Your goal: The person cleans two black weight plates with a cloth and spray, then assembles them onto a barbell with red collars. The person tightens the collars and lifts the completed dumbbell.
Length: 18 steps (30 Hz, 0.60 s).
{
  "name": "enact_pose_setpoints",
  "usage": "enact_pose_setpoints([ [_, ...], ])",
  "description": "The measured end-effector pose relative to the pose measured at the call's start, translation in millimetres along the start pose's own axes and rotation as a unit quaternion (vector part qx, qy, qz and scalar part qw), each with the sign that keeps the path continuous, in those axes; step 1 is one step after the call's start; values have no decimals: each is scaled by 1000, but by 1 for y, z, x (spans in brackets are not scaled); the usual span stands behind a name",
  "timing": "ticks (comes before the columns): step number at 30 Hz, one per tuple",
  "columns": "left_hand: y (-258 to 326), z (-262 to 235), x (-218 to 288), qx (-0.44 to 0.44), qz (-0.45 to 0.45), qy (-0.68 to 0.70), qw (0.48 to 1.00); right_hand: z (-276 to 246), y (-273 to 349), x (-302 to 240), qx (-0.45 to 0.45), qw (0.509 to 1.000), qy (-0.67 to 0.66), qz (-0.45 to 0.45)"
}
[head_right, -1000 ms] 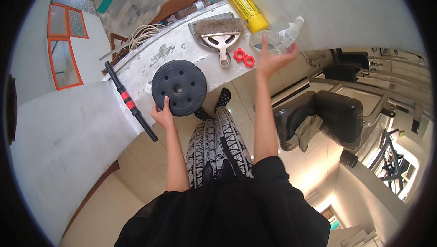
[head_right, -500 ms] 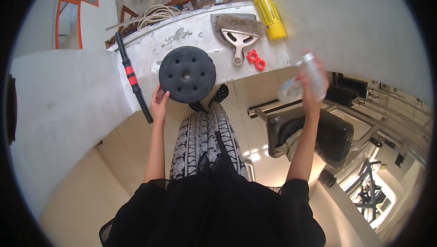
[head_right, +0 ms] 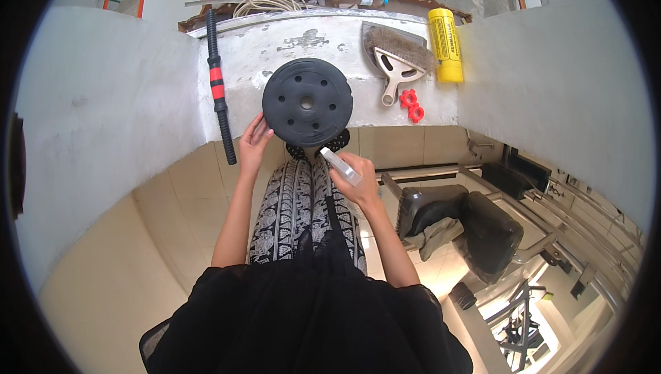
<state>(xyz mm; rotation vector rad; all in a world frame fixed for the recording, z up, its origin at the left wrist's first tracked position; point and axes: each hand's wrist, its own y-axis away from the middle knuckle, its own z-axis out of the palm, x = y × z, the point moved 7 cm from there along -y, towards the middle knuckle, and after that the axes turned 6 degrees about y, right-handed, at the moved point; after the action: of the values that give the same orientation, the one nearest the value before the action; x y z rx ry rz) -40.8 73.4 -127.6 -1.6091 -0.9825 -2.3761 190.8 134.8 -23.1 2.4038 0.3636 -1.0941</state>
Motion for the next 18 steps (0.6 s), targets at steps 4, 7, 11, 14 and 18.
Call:
enact_pose_setpoints([
  [4,10,-1,-4,16,-1,5,1000,10,-10,-17,-9,1000,-3,-19],
  [7,17,4,-8,18,-18,-18,1000,16,-17,-30,-9,999,18,-24],
  [11,21,7,-6,30,-6,8,1000,19,-27,-45,-12,999,39,-14],
  [14,20,6,-7,37,-6,-5,999,24,-33,-54,-8,999,15,-28],
  [18,19,4,-12,57,-19,-45,997,26,-42,-59,-27,999,22,-15],
])
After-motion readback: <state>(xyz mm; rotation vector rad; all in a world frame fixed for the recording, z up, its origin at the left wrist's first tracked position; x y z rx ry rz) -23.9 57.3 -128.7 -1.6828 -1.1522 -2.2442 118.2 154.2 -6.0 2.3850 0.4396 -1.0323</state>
